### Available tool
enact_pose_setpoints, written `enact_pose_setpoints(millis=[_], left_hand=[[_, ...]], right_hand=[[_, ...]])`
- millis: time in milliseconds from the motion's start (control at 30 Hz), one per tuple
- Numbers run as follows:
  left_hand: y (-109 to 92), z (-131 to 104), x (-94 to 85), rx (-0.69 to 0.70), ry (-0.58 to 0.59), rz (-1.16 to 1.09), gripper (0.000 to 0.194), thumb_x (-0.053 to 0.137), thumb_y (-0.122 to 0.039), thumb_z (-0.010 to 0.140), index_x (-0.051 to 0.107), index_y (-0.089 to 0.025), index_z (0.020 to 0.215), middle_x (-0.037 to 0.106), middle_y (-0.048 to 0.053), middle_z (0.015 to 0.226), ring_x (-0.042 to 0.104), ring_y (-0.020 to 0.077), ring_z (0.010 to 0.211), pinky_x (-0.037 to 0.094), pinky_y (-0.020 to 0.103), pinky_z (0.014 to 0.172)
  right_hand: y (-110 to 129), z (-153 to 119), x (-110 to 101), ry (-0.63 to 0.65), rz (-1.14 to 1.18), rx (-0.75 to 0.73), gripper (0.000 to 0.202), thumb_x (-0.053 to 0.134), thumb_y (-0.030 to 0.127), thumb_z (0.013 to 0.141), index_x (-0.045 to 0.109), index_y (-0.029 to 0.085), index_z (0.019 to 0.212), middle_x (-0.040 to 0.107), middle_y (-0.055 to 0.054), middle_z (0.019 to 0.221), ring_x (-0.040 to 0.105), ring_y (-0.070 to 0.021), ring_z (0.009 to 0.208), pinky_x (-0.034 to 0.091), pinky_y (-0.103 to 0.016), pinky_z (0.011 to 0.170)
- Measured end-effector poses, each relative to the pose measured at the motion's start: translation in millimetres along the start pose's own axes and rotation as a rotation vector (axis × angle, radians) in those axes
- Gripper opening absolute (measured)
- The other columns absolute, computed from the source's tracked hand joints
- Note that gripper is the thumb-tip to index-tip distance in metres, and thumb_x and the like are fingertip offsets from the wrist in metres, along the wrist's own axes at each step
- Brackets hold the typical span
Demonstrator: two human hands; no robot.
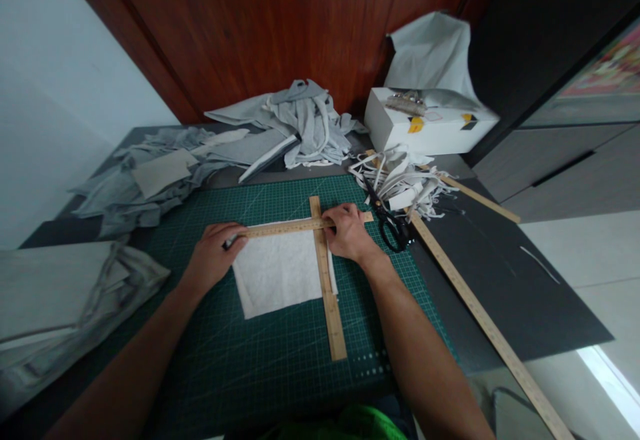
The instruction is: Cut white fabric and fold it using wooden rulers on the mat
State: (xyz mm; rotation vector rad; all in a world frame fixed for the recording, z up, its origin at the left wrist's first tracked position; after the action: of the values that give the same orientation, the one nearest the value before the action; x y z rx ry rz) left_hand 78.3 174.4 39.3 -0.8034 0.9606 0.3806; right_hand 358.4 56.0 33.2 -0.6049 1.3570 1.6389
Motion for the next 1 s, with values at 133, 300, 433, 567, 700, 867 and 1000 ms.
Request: enact_pose_setpoints(millis=[133,300,433,567,700,867,1000], left_hand=[[-0.8,-0.3,-0.7,-0.002,-0.004,0.001,0.023,0.059,-0.032,0.095,0.078,-0.023,0.106,0.079,0.008,0.115,0.066,0.0294,0.116,0.052,0.047,0.112],[0.6,-0.2,-0.4,-0.015,0.004,0.0,0.022,0.06,-0.032,0.095,0.078,-0.024,0.106,0.079,0.007,0.117,0.065,0.0293,0.117,0.052,0.046,0.113],[0.4,0.6,-0.5,-0.013,0.016,0.006,0.023,0.06,-0.032,0.095,0.078,-0.024,0.106,0.079,0.007,0.117,0.066,0.029,0.116,0.051,0.046,0.113],[0.0,1.1,-1.0,-0.029,0.025,0.01,0.025,0.059,-0.033,0.094,0.078,-0.023,0.107,0.079,0.007,0.117,0.065,0.0291,0.117,0.051,0.046,0.113],[-1.4,1.0,-3.1,-0.037,0.016,0.019,0.026,0.058,-0.033,0.095,0.079,-0.023,0.107,0.079,0.007,0.117,0.066,0.0289,0.117,0.05,0.046,0.114],[1.5,0.8,-2.1,-0.048,0.022,0.021,0.024,0.06,-0.034,0.094,0.079,-0.024,0.105,0.079,0.007,0.117,0.066,0.0296,0.118,0.05,0.046,0.114],[3.5,0.0,-2.2,-0.046,0.007,0.025,0.023,0.062,-0.033,0.094,0.079,-0.024,0.106,0.079,0.007,0.118,0.065,0.0293,0.118,0.05,0.046,0.114]], right_hand=[[2.1,-0.2,-1.0,0.002,-0.008,0.0,0.031,0.066,0.021,0.087,0.074,0.022,0.116,0.076,-0.01,0.119,0.053,-0.0367,0.123,0.041,-0.055,0.104],[1.4,0.0,0.1,0.028,-0.027,0.032,0.034,0.065,0.019,0.085,0.074,0.021,0.119,0.076,-0.012,0.12,0.053,-0.0381,0.124,0.04,-0.056,0.104],[2.2,-0.1,-0.8,0.016,-0.039,0.03,0.032,0.065,0.02,0.086,0.075,0.02,0.117,0.076,-0.013,0.119,0.054,-0.0378,0.124,0.04,-0.055,0.104],[2.2,-0.1,-2.2,-0.007,-0.036,0.02,0.028,0.065,0.022,0.088,0.076,0.02,0.113,0.076,-0.013,0.116,0.053,-0.0372,0.124,0.04,-0.054,0.104],[1.9,-0.1,-3.3,-0.019,-0.031,0.02,0.024,0.065,0.022,0.09,0.077,0.021,0.111,0.078,-0.012,0.115,0.054,-0.0368,0.123,0.039,-0.053,0.103],[0.6,-0.7,-6.1,-0.024,-0.034,0.025,0.021,0.063,0.021,0.094,0.078,0.023,0.11,0.079,-0.009,0.116,0.053,-0.0362,0.123,0.036,-0.053,0.102],[-0.8,-1.1,-6.4,-0.02,-0.045,0.026,0.021,0.064,0.02,0.094,0.079,0.023,0.109,0.08,-0.008,0.117,0.053,-0.0361,0.123,0.035,-0.053,0.102]])
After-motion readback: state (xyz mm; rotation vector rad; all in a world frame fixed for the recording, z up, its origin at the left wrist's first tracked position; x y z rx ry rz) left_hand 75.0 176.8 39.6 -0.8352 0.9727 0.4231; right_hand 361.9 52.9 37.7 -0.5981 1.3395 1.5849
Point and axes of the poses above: each hand's wrist, its own z-axis towards the middle knuckle, its own x-axis out of the palm, y = z × x, the point moved 10 cm from there along z, towards the middle knuckle
